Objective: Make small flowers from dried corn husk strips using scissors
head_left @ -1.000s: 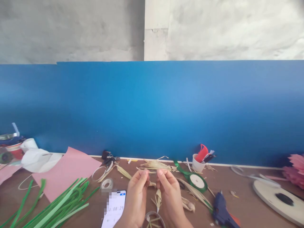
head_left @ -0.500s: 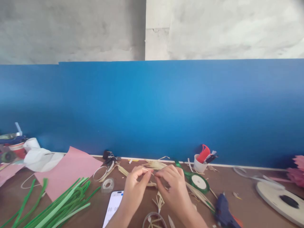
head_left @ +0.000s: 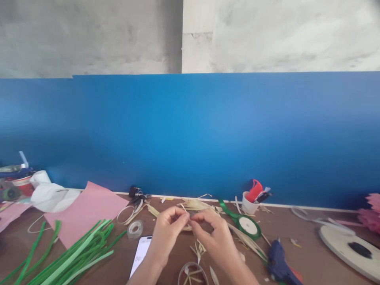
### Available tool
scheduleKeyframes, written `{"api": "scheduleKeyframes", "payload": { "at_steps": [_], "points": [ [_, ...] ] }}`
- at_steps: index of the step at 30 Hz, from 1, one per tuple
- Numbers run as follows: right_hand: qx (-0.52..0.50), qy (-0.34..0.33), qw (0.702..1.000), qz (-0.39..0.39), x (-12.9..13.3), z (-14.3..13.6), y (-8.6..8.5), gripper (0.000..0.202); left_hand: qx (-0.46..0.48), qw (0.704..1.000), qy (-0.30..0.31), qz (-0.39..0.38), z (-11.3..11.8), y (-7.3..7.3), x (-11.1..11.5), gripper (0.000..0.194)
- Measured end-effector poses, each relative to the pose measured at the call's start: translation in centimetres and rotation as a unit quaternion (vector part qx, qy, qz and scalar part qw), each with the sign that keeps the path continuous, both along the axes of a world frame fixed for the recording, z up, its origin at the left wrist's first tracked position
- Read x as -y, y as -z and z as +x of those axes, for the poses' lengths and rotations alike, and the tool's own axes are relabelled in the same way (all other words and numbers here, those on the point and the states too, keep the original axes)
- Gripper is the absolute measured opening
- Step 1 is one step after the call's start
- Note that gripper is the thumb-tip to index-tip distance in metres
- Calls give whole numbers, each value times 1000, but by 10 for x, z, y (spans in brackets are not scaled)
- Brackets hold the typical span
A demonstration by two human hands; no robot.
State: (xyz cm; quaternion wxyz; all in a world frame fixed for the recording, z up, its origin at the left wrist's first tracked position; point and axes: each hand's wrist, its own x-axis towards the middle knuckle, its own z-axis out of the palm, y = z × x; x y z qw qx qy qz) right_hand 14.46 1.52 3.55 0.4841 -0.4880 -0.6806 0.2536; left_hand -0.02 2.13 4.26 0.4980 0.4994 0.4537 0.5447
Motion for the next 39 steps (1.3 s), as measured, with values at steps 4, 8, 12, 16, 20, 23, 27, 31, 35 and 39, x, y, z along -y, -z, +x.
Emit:
{"api": "scheduleKeyframes", "payload": {
  "at_steps": [4, 8, 12, 16, 20, 23, 27, 31, 35, 39],
  "points": [
    [57, 7, 998, 22, -1, 0, 0, 15, -45, 999, 14, 9, 1, 0, 1, 18],
    [82, 21, 996, 24, -1, 0, 1, 15, -92, 995, 18, 36, 0, 2, 0, 17],
    [79, 23, 996, 25, -2, 0, 2, 15, -139, 988, 20, 71, -3, 4, -3, 16],
    [50, 30, 998, 12, -4, 0, 4, 15, -174, 979, 14, 109, -4, 6, -3, 14],
    [-43, 25, 997, -56, -4, 0, 4, 15, -192, 969, -5, 157, -2, 7, -1, 16],
    [-92, 15, 991, -99, -5, -1, 5, 15, -198, 962, -13, 189, -1, 10, 0, 17],
    [-136, 4, 981, -138, -7, -3, 5, 15, -196, 960, -11, 199, -1, 11, 1, 15],
    [-171, -11, 972, -162, -8, -3, 2, 18, -162, 979, 10, 126, -1, 7, 1, 15],
    [-187, -10, 969, -164, -7, -2, -1, 17, -107, 993, 38, 30, -1, 3, 0, 18],
    [-187, 9, 973, -133, -6, -1, -1, 13, -119, 992, 46, -4, -1, 4, -1, 14]
  ]
}}
